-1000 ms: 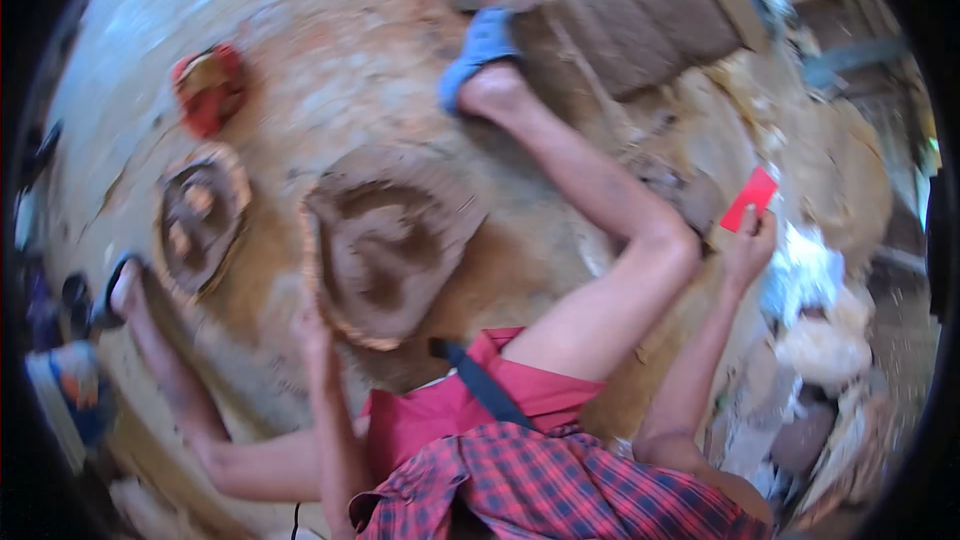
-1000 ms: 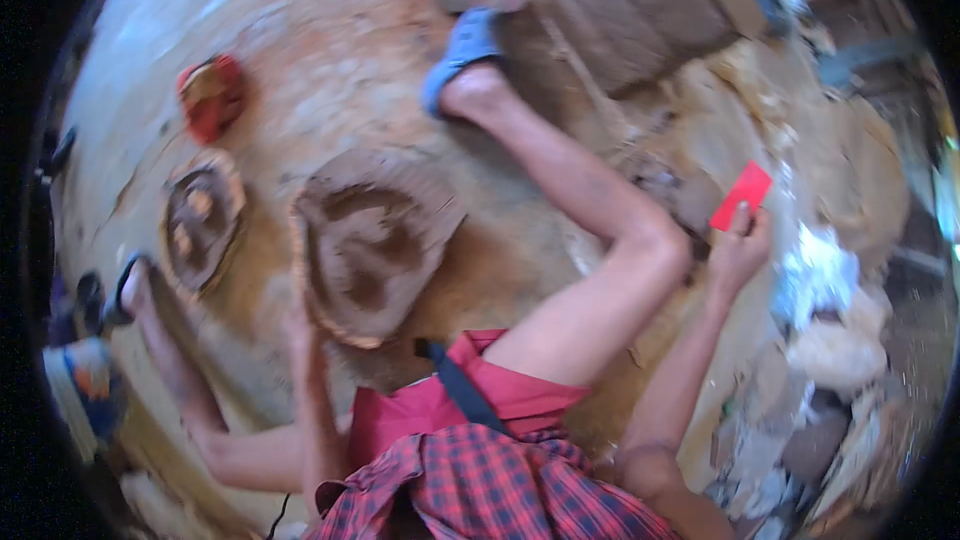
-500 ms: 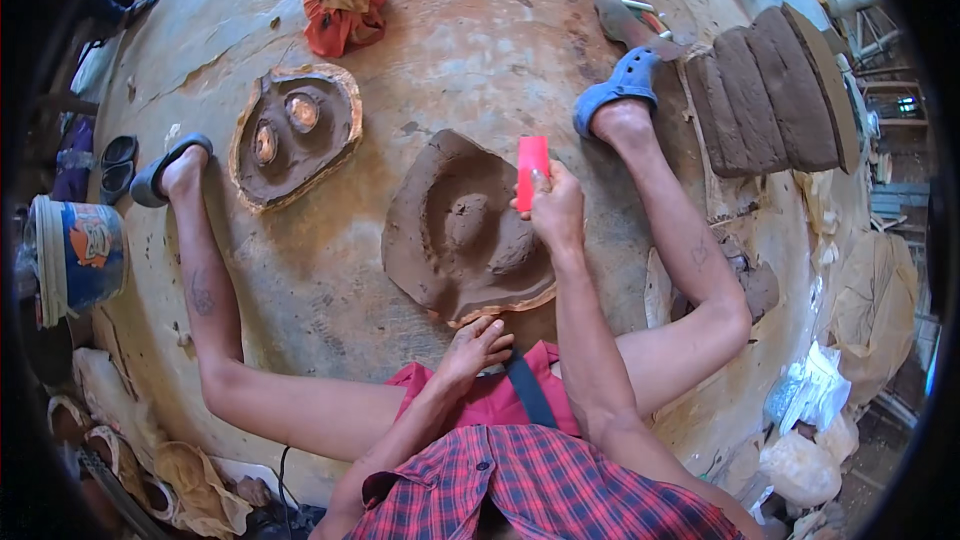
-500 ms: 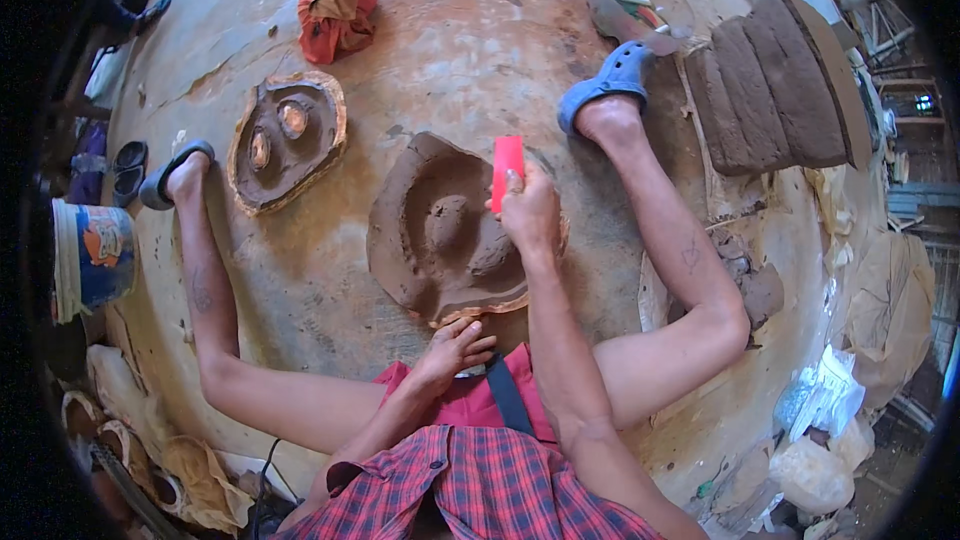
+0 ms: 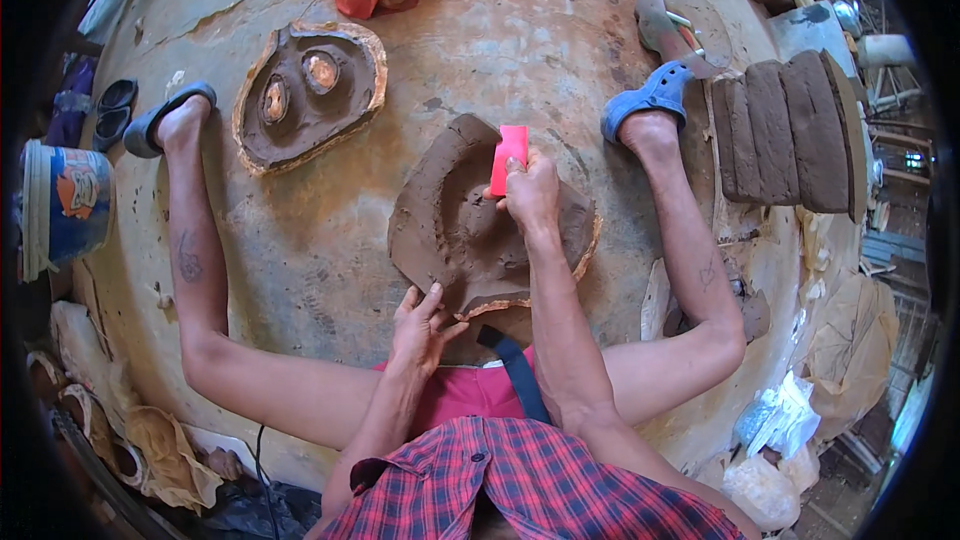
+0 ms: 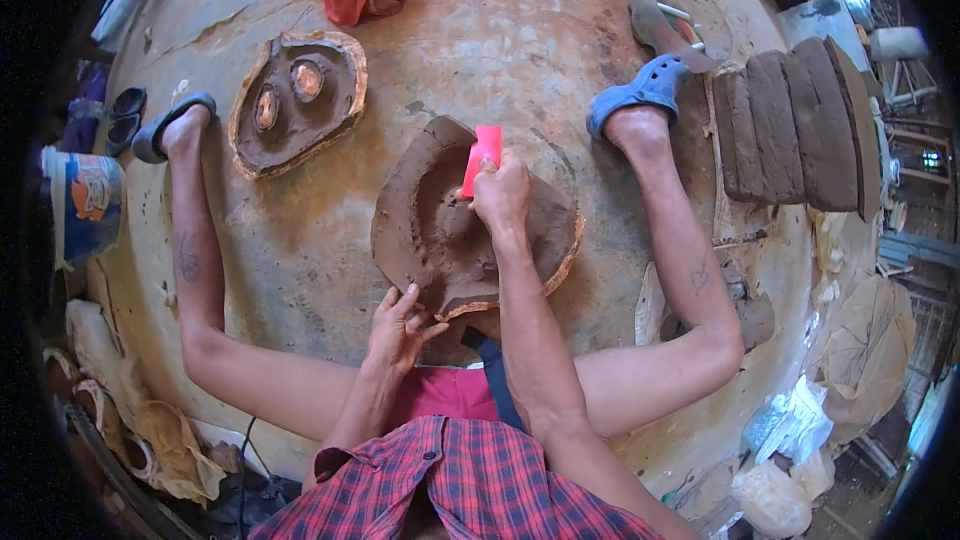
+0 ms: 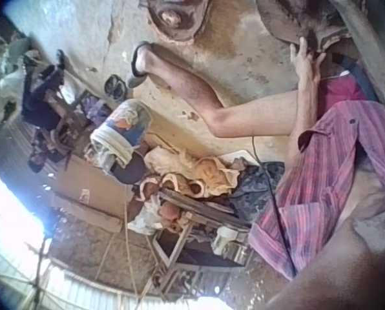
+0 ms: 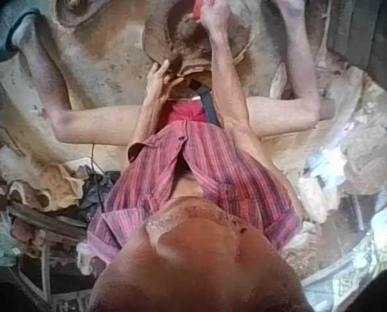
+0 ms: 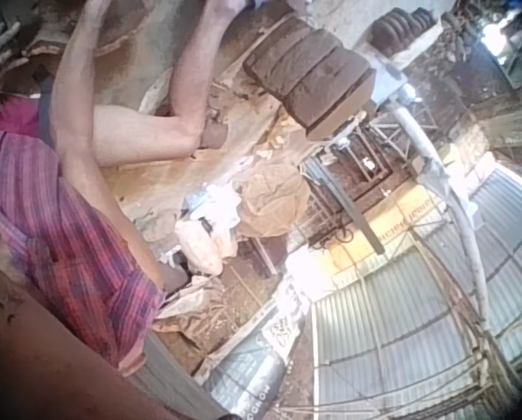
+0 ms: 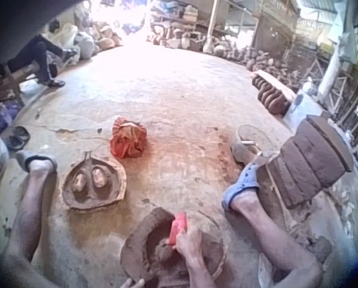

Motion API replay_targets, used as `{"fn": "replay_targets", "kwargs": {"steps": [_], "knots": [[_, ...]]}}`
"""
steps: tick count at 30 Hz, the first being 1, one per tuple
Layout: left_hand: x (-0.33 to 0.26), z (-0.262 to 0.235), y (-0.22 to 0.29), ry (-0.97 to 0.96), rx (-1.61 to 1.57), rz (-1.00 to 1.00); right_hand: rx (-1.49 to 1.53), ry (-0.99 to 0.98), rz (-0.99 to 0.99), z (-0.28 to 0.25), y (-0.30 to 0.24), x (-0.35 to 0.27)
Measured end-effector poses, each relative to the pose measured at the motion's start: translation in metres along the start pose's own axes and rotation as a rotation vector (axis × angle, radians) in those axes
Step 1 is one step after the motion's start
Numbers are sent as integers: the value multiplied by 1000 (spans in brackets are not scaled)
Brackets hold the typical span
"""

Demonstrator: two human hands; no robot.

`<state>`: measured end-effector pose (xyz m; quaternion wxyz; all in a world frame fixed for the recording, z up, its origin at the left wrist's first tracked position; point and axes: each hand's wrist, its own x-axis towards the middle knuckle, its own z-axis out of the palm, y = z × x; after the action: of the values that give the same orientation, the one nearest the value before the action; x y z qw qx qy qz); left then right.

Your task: The person molds clay by hand using a small tool, first shaping a piece within a wooden frame and then flattening and pressing a second slab of clay.

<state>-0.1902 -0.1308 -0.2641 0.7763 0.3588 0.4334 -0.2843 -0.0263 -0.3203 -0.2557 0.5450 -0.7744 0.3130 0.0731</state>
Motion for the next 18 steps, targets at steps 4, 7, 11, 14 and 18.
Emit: {"fn": "replay_targets", "kwargs": {"steps": [4,7,11,14,18], "knots": [[5,-10,-9,-35,-21,19,-44,-50,13,8,-1,-3],[3,-6,-6,-18,-67,10,-62,-64,-42,11,2,-4],[2,-8,-4,-23,-72,22,-273,-159,-77,11,-22,-17],[4,-4,-3,-16,-69,7,-429,-218,-127,9,-14,-7],[5,-8,-5,-18,-77,12,-555,-307,-199,14,-12,-10]]}}
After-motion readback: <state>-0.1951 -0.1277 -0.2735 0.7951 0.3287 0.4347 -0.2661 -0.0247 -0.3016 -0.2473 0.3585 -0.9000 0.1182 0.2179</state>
